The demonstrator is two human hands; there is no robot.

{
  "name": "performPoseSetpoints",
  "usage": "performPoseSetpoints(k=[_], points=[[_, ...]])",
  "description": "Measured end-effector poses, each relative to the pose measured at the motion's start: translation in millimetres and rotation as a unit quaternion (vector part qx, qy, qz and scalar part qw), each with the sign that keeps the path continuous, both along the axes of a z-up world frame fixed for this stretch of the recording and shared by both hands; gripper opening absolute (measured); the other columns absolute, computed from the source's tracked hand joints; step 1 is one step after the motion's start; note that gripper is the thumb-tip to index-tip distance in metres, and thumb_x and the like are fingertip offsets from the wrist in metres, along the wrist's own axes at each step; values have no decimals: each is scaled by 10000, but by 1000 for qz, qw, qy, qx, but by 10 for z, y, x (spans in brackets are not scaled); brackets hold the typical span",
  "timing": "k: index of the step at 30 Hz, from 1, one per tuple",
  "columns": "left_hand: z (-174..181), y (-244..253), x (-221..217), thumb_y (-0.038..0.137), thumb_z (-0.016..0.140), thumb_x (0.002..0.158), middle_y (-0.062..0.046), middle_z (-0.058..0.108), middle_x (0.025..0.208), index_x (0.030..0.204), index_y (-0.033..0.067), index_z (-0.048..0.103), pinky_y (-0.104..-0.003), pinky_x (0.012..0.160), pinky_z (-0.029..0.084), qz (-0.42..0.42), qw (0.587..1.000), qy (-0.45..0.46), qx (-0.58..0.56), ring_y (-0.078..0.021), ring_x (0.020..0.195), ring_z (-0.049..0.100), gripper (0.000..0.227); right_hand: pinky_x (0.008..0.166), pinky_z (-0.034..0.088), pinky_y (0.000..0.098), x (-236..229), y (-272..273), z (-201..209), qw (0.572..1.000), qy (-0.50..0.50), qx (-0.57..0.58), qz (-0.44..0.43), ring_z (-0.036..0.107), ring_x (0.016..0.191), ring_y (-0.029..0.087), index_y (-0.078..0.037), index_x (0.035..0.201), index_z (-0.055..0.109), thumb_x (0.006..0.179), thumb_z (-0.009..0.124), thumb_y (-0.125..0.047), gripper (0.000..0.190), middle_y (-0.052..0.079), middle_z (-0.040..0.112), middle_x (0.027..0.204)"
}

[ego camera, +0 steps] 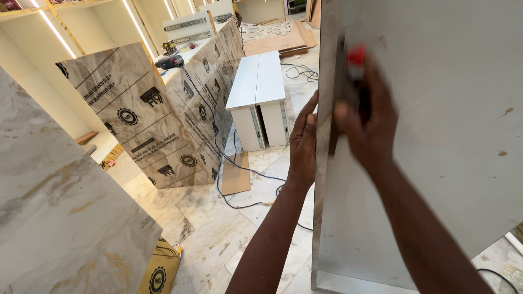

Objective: The person sands the bottom edge of a white cabinet using an electric sander, then switches to a manual sanding block to smooth the vertical edge of the same cabinet.

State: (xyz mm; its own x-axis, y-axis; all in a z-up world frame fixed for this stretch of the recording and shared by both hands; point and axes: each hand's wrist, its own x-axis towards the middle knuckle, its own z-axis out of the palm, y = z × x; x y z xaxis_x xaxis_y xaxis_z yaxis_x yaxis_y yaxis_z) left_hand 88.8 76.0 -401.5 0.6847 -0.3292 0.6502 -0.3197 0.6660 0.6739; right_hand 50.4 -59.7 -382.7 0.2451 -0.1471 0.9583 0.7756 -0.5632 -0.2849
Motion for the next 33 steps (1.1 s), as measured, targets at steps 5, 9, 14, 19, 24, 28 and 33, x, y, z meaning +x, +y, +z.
performPoseSetpoints(k=[5, 9, 14, 19, 24, 28, 33], points=[[-29, 22, -43, 370, 424, 1164, -153, 544, 1439, 1657, 91, 382, -375, 1122, 454, 29, 999, -30, -22, -211, 1288, 520, 569, 991, 512, 272, -115, 47, 249, 1000, 5, 3, 3, 572, 1140, 138, -86, 1656, 295, 1135, 648, -357, 686, 91, 541, 1508], [-89, 126, -186, 498, 329, 1130, -127, 396, 1623, 1660, 105, 289, -404, 1228, 377, 49, 994, -86, 39, -246, 1483, 413, 661, 1121, 518, 337, -529, 392, -277, 999, 27, 7, 39, 587, 1307, 208, -60, 1657, 308, 1077, 653, -307, 719, 136, 508, 1569], [-141, 162, -313, 507, 267, 1135, -116, 271, 1727, 1662, 100, 226, -401, 1298, 272, 61, 991, -103, 60, -259, 1594, 278, 667, 1008, 515, 287, -388, 258, -6, 1000, 5, 1, -12, 586, 1154, 162, -73, 1667, 328, 1079, 661, -277, 706, 123, 541, 1525], [-81, 128, -269, 489, 260, 1127, -107, 270, 1728, 1650, 89, 251, -392, 1302, 226, 94, 988, -98, 72, -247, 1609, 238, 658, 844, 525, 292, -100, 18, 623, 998, 52, 47, -9, 572, 965, 151, -80, 1643, 338, 1042, 637, -306, 708, 131, 581, 1389], [-116, 123, -234, 445, 262, 1128, -150, 363, 1662, 1658, 84, 255, -428, 1264, 281, 41, 996, -57, 45, -303, 1548, 326, 641, 1149, 483, 331, -439, 343, 172, 1000, -3, -15, -6, 561, 1398, 203, -59, 1647, 325, 1041, 635, -276, 715, 163, 475, 1624], [-171, 117, -225, 442, 240, 1136, -86, 288, 1719, 1632, 63, 272, -390, 1309, 198, 105, 987, -99, 66, -238, 1613, 224, 626, 1026, 529, 286, -356, 281, 372, 1000, -18, 3, 26, 580, 1165, 131, -74, 1661, 328, 1085, 632, -287, 685, 157, 479, 1620], [-154, 100, -201, 436, 255, 1130, -89, 309, 1707, 1622, 56, 299, -389, 1302, 197, 134, 983, -88, 89, -234, 1603, 235, 624, 784, 513, 272, -176, 92, 866, 993, 73, 82, 35, 562, 901, 111, -89, 1636, 344, 994, 654, -319, 749, 144, 573, 1259]])
